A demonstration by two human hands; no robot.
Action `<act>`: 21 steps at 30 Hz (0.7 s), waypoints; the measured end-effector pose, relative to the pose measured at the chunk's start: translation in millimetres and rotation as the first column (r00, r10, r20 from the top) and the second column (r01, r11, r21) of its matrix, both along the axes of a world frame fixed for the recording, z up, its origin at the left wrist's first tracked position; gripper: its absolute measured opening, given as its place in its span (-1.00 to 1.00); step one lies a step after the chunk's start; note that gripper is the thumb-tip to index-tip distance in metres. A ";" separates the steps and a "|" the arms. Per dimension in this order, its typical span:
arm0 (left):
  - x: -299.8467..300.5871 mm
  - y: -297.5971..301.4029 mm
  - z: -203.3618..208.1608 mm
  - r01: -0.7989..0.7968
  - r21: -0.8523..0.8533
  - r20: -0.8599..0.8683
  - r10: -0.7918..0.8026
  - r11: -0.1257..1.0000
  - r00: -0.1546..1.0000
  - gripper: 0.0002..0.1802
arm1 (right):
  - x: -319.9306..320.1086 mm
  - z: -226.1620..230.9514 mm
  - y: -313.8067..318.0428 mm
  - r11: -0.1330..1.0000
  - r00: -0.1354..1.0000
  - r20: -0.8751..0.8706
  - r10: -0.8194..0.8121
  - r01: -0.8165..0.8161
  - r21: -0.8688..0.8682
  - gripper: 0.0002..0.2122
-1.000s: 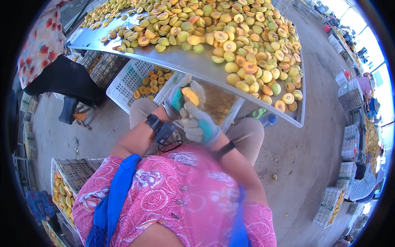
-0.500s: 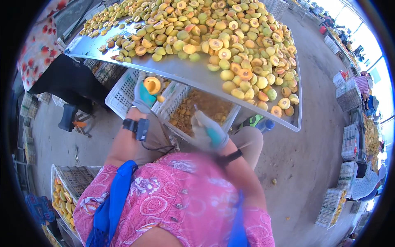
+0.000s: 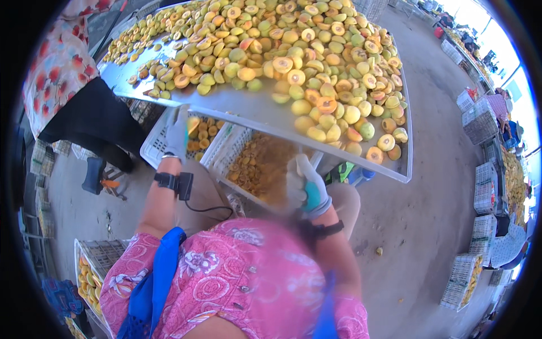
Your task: Processing halved fruit by removing stones and placing them into a bin.
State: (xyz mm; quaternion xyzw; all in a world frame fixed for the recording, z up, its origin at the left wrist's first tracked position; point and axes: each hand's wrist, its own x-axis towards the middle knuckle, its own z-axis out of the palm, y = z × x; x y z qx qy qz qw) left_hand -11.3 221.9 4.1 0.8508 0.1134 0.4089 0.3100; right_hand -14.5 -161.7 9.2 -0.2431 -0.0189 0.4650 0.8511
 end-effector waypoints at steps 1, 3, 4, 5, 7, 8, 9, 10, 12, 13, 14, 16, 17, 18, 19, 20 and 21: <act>8.1 2.0 2.3 -0.018 -0.172 -0.077 0.005 0.985 0.997 -0.61 | -1.0 -5.2 -5.7 0.999 0.999 0.022 -0.044 0.043 0.026 -0.78; 26.3 -5.9 8.9 -0.026 -0.285 -0.263 -0.052 0.958 0.963 -0.55 | -2.4 -14.9 0.3 0.996 0.996 -0.001 -0.093 0.092 -0.020 -0.74; 35.5 -10.9 5.0 -0.009 -0.236 -0.381 -0.084 0.972 0.921 -0.49 | -2.5 -21.0 2.8 0.990 0.991 -0.052 -0.124 0.120 -0.073 -0.68; 52.2 -15.2 -11.9 0.094 -0.249 -0.364 -0.183 0.964 0.913 -0.48 | 3.3 -40.5 1.9 0.995 0.998 0.001 -0.061 0.061 -0.075 -0.68; 83.3 -49.0 -19.3 0.193 -0.241 -0.394 -0.278 0.951 0.876 -0.40 | 6.8 -50.1 0.9 0.993 0.991 0.131 0.004 0.011 -0.119 -0.70; 94.8 -77.6 -7.1 0.182 -0.218 -0.436 -0.263 0.959 0.861 -0.34 | 7.1 -55.4 0.8 0.993 0.989 0.148 -0.001 0.019 -0.119 -0.70; 103.5 -105.0 17.6 0.189 -0.299 -0.492 -0.321 0.935 0.810 -0.30 | 9.0 -67.8 -0.4 0.996 0.995 0.094 -0.010 0.018 -0.085 -0.71; 110.4 -126.2 38.2 0.184 -0.380 -0.539 -0.378 0.907 0.753 -0.26 | 11.8 -73.2 -0.2 0.999 0.999 0.040 -0.013 0.016 -0.052 -0.71; 153.5 -132.7 2.5 0.176 -0.347 -0.572 -0.356 0.921 0.739 -0.23 | 14.4 -64.8 4.5 0.999 0.995 -0.095 0.034 -0.031 0.036 -0.73; 171.8 -137.6 -9.5 0.172 -0.311 -0.623 -0.337 0.935 0.706 -0.20 | 14.7 -77.2 2.8 1.000 1.000 -0.018 0.005 -0.005 -0.008 -0.74; 174.6 -151.0 -1.6 0.221 -0.296 -0.626 -0.364 0.929 0.689 -0.23 | 16.3 -85.1 0.1 0.998 0.998 0.057 -0.033 0.035 -0.045 -0.75; 168.7 -167.9 17.1 0.324 -0.193 -0.640 -0.369 0.926 0.674 -0.27 | 11.6 -61.0 -0.7 0.995 0.996 0.085 -0.031 0.039 -0.092 -0.76; 169.7 -166.6 5.8 0.317 -0.192 -0.637 -0.363 0.929 0.680 -0.27 | 3.5 -32.7 1.2 0.996 0.999 0.004 -0.032 0.032 -0.086 -0.76; 174.2 -163.8 -14.5 0.353 -0.111 -0.617 -0.342 0.929 0.708 -0.27 | -0.9 -17.2 3.0 0.996 0.996 -0.079 -0.031 0.024 -0.081 -0.75; 173.2 -164.7 -19.0 0.392 -0.023 -0.599 -0.327 0.920 0.731 -0.27 | -1.1 -16.4 3.5 0.997 0.996 -0.080 -0.029 0.023 -0.077 -0.75; 170.4 -163.0 -23.7 0.390 -0.021 -0.601 -0.323 0.921 0.731 -0.27 | -3.1 -16.4 3.5 0.998 0.995 -0.097 -0.027 0.022 -0.055 -0.75; 165.6 -165.8 -20.5 0.458 0.002 -0.654 -0.346 0.889 0.673 -0.27 | -4.8 -16.9 2.5 0.999 0.992 -0.119 -0.035 0.032 -0.029 -0.74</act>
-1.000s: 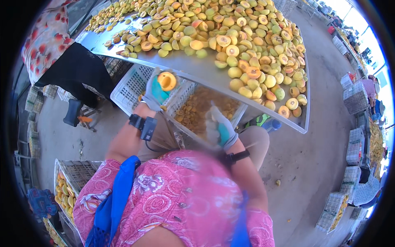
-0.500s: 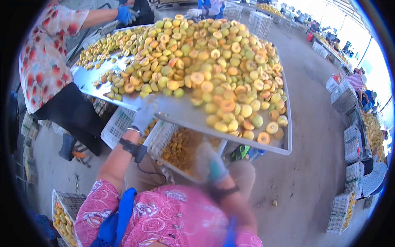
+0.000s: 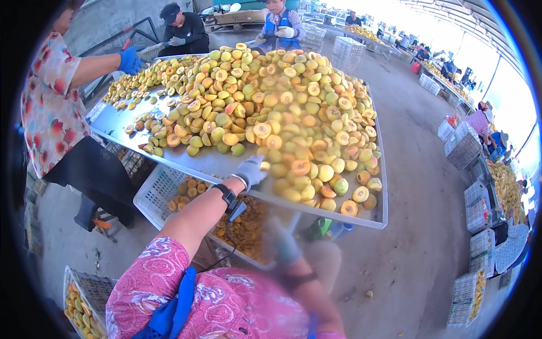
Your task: Processing halved fruit by removing stones and placing them into a bin.
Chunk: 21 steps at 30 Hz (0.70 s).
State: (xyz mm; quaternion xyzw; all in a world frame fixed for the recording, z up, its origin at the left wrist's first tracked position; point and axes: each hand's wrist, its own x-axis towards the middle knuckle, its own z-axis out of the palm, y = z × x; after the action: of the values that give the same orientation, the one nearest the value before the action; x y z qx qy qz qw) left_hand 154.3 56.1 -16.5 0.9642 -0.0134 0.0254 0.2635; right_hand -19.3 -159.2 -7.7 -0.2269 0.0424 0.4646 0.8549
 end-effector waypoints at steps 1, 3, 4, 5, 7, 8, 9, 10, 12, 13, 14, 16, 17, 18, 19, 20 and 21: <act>-7.6 -0.8 0.5 0.068 0.043 -0.051 -0.066 0.997 0.997 -0.26 | 2.9 -10.9 0.5 1.000 1.000 -0.005 -0.001 0.001 0.001 -0.74; -14.2 -0.4 -10.8 0.080 0.078 0.004 -0.081 0.994 0.997 -0.32 | 9.5 -44.2 -1.1 0.984 0.957 0.286 0.049 0.003 -0.177 -0.75; -24.1 -6.9 12.1 0.054 -0.155 -0.060 -0.064 0.986 0.996 -0.39 | -2.6 -13.5 3.0 0.987 0.986 0.163 -0.027 0.052 -0.153 -0.76; -33.1 -9.4 24.5 -0.005 -0.379 -0.137 -0.050 0.925 0.989 -0.46 | -3.4 -12.1 7.5 0.985 0.988 0.141 -0.057 0.079 -0.156 -0.76; -39.9 2.1 0.2 -0.062 -0.884 -0.071 -0.003 0.464 0.997 -0.67 | -5.5 -18.6 13.6 0.925 0.980 0.173 -0.101 0.156 -0.346 -0.74; -48.4 1.4 3.1 -0.050 -0.924 -0.070 -0.040 0.380 0.997 -0.70 | -6.4 -18.9 15.3 0.892 0.958 0.260 -0.119 0.218 -0.396 -0.72; -61.9 1.4 10.3 -0.052 -0.955 -0.077 -0.073 0.293 0.994 -0.73 | -8.6 -20.0 16.2 0.852 0.933 0.337 -0.127 0.276 -0.444 -0.68; -73.1 5.6 6.9 -0.013 -0.946 -0.023 -0.028 0.323 0.999 -0.74 | -8.6 -15.9 16.8 0.885 0.937 0.335 -0.096 0.234 -0.402 -0.66; -90.2 9.8 4.7 0.009 -0.929 0.022 0.030 0.369 0.999 -0.71 | -6.4 -2.2 10.7 0.921 0.916 0.387 -0.108 0.238 -0.308 -0.63; -97.3 11.3 7.4 -0.010 -0.923 0.012 0.055 0.386 0.998 -0.68 | -7.9 10.0 2.7 0.926 0.889 0.437 -0.140 0.273 -0.259 -0.61; -99.7 17.5 2.3 0.009 -0.934 0.036 0.068 0.357 0.997 -0.68 | -11.3 26.3 -9.0 0.931 0.889 0.422 -0.175 0.289 -0.224 -0.61; -97.7 26.8 -3.7 0.019 -0.943 0.041 0.060 0.332 0.997 -0.67 | -30.3 72.4 -38.6 0.889 0.857 0.434 -0.278 0.400 -0.222 -0.61; -97.8 30.6 0.4 0.053 -0.943 0.055 -0.004 0.330 0.998 -0.68 | -27.0 60.1 -56.2 0.810 0.742 0.594 -0.312 0.534 -0.242 -0.65; -101.6 36.3 3.2 0.082 -0.943 0.068 -0.055 0.324 0.996 -0.68 | -26.7 56.0 -77.3 0.816 0.785 0.507 -0.355 0.525 -0.242 -0.68; -107.9 41.8 3.0 0.062 -0.942 0.047 -0.052 0.331 0.998 -0.68 | -28.2 43.5 -96.7 0.749 0.705 0.581 -0.408 0.622 -0.229 -0.69; -112.7 42.6 6.1 0.006 -0.953 0.000 -0.021 0.303 1.000 -0.69 | -35.2 32.0 -118.6 0.666 0.609 0.651 -0.453 0.717 -0.207 -0.70; -118.3 47.9 4.8 -0.049 -0.960 -0.045 0.023 0.276 0.999 -0.70 | -42.1 22.3 -136.9 0.598 0.616 0.605 -0.505 0.755 -0.269 -0.70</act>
State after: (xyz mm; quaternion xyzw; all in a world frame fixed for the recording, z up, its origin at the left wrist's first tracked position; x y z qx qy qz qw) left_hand 36.0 104.0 -11.7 0.6123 0.0292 0.0236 0.7897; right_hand -61.5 -296.1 14.6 -0.5131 0.0334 0.0215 0.8574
